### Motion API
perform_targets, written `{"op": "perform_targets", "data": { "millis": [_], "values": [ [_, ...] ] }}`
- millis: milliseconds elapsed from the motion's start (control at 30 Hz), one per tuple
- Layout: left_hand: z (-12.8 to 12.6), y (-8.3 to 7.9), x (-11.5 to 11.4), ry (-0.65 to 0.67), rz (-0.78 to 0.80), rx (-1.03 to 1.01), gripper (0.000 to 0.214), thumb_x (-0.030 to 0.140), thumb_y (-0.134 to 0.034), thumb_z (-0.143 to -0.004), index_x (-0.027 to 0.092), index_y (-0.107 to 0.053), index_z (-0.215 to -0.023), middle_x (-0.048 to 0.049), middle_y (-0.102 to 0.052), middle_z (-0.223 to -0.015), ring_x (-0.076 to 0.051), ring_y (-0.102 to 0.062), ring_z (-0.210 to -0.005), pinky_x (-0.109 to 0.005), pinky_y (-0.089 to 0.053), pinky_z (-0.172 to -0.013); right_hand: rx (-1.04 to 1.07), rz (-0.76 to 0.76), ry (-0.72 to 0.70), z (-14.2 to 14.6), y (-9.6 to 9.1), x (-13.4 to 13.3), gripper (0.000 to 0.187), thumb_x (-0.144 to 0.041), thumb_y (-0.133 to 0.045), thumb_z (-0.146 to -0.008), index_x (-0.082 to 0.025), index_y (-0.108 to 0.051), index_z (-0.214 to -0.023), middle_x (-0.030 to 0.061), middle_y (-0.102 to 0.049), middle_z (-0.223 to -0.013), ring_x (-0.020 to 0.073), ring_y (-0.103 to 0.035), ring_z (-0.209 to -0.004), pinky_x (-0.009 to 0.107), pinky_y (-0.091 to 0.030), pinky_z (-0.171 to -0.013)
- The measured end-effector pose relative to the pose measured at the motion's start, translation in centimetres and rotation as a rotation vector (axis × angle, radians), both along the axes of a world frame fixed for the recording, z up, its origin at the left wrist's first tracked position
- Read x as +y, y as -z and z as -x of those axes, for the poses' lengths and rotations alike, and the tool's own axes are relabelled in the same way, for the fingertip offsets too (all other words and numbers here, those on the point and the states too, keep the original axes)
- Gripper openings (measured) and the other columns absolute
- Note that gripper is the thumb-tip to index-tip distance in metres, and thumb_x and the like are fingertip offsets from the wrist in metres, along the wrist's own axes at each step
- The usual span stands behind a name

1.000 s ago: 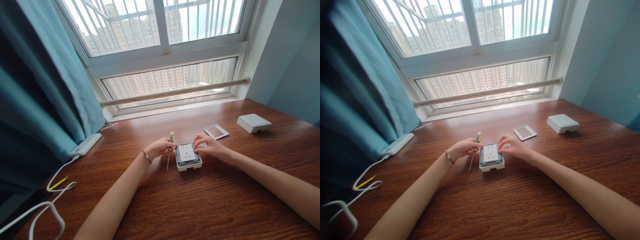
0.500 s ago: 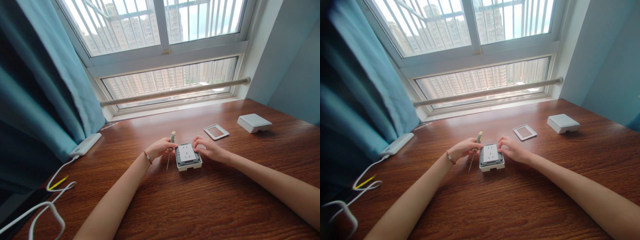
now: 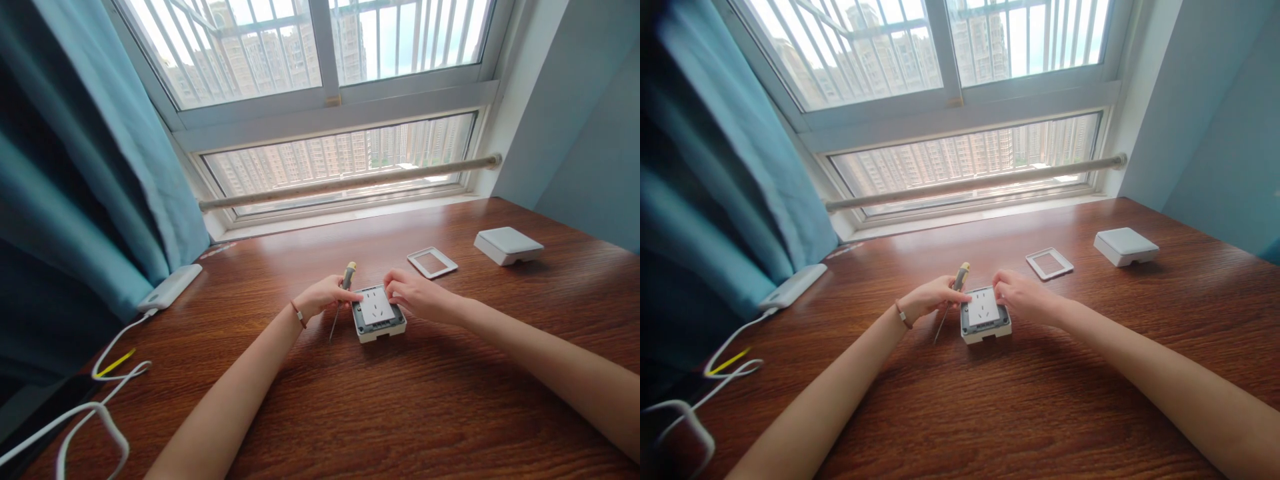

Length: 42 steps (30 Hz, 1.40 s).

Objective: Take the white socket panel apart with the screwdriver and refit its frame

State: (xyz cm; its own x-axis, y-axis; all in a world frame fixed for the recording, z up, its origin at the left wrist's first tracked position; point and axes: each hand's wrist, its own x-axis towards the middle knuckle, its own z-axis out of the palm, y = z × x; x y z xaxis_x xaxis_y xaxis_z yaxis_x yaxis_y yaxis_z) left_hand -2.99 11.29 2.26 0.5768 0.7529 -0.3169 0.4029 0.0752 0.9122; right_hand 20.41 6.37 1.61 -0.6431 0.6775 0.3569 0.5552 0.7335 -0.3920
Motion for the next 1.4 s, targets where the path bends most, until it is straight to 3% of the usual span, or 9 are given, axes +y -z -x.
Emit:
{"op": "perform_targets", "data": {
  "millis": [367,567,633,800,900,1000,1100,1200,1400],
  "values": [
    [-0.6,-0.3,-0.5,-0.032,-0.053,-0.02,0.035,0.033,-0.075,-0.052,0.013,-0.051,-0.068,0.0054,-0.045,-0.054,-0.005,-0.038,-0.045,-0.021,-0.024,-0.042,-0.037,-0.112,0.031,-0.3,-0.5,-0.4,0.022,-0.015,-0.032,-0.089,-0.017,-0.054,-0.086,0.0114,-0.048,-0.1,0.017,-0.05,-0.07,0.035,-0.044,-0.07],
    [-0.6,-0.2,-0.5,-0.027,-0.06,-0.004,0.035,0.033,-0.075,-0.053,0.013,-0.049,-0.066,0.0051,-0.045,-0.052,-0.005,-0.037,-0.044,-0.021,-0.023,-0.041,0.228,-0.052,0.115,0.0,-0.2,0.1,0.014,-0.021,-0.038,-0.088,-0.019,-0.05,-0.081,0.0101,-0.048,-0.096,0.0191,-0.053,-0.08,0.038,-0.045,-0.075],
    [-0.5,-0.2,-0.4,-0.017,-0.059,-0.006,0.035,0.033,-0.076,-0.053,0.013,-0.049,-0.064,0.0051,-0.045,-0.052,-0.005,-0.038,-0.043,-0.021,-0.023,-0.041,0.443,0.127,0.156,0.2,0.1,0.3,0.014,-0.027,-0.042,-0.087,-0.019,-0.05,-0.079,0.0083,-0.052,-0.088,0.0183,-0.055,-0.076,0.038,-0.047,-0.074],
    [-0.3,-0.2,-0.3,0.003,0.008,-0.022,0.033,0.035,-0.073,-0.059,0.013,-0.049,-0.065,0.0038,-0.047,-0.051,-0.005,-0.04,-0.043,-0.019,-0.022,-0.039,0.995,0.868,0.171,0.2,0.8,0.9,0.018,-0.032,-0.063,-0.075,-0.017,-0.053,-0.073,0.0055,-0.061,-0.079,0.0149,-0.061,-0.07,0.033,-0.052,-0.072],
    [-0.1,-0.1,-0.2,-0.006,0.062,-0.002,0.034,0.035,-0.073,-0.059,0.013,-0.049,-0.067,0.0031,-0.049,-0.052,-0.004,-0.039,-0.042,-0.018,-0.02,-0.038,1.17,1.052,0.22,-0.2,1.2,1.2,0.017,-0.022,-0.071,-0.068,-0.017,-0.056,-0.074,0.0059,-0.062,-0.08,0.014,-0.061,-0.074,0.029,-0.052,-0.072],
    [0.1,0.1,0.0,-0.006,0.104,-0.024,0.035,0.035,-0.074,-0.058,0.013,-0.049,-0.069,0.0031,-0.049,-0.054,-0.004,-0.04,-0.043,-0.017,-0.019,-0.037,1.22,1.101,0.247,-0.3,1.3,1.2,0.014,-0.025,-0.067,-0.07,-0.017,-0.058,-0.076,0.0043,-0.059,-0.074,0.0116,-0.057,-0.064,0.025,-0.05,-0.059],
    [0.2,0.6,0.3,0.007,0.136,-0.036,0.037,0.036,-0.074,-0.058,0.013,-0.048,-0.071,0.004,-0.047,-0.053,-0.003,-0.037,-0.041,-0.016,-0.017,-0.037,1.122,1.045,0.252,0.0,0.6,0.8,0.017,-0.03,-0.067,-0.07,-0.015,-0.062,-0.078,-0.0016,-0.051,-0.061,0.0063,-0.042,-0.048,0.019,-0.037,-0.044],
    [0.2,1.0,0.4,0.024,0.168,-0.045,0.038,0.038,-0.074,-0.057,0.013,-0.048,-0.07,0.0056,-0.045,-0.05,-0.002,-0.031,-0.038,-0.017,-0.014,-0.037,0.748,0.8,0.221,1.1,-0.7,0.1,0.02,-0.032,-0.067,-0.069,-0.014,-0.067,-0.077,-0.0043,-0.047,-0.055,0.0055,-0.033,-0.047,0.02,-0.025,-0.043],
    [0.2,1.3,0.5,0.047,0.181,-0.081,0.035,0.036,-0.073,-0.057,0.012,-0.051,-0.07,0.0057,-0.044,-0.049,-0.001,-0.028,-0.039,-0.018,-0.012,-0.038,0.115,0.295,0.078,4.9,-2.3,-0.2,0.011,-0.019,-0.063,-0.069,-0.017,-0.072,-0.075,-0.0022,-0.056,-0.058,0.0085,-0.045,-0.055,0.02,-0.03,-0.053]
  ]
}}
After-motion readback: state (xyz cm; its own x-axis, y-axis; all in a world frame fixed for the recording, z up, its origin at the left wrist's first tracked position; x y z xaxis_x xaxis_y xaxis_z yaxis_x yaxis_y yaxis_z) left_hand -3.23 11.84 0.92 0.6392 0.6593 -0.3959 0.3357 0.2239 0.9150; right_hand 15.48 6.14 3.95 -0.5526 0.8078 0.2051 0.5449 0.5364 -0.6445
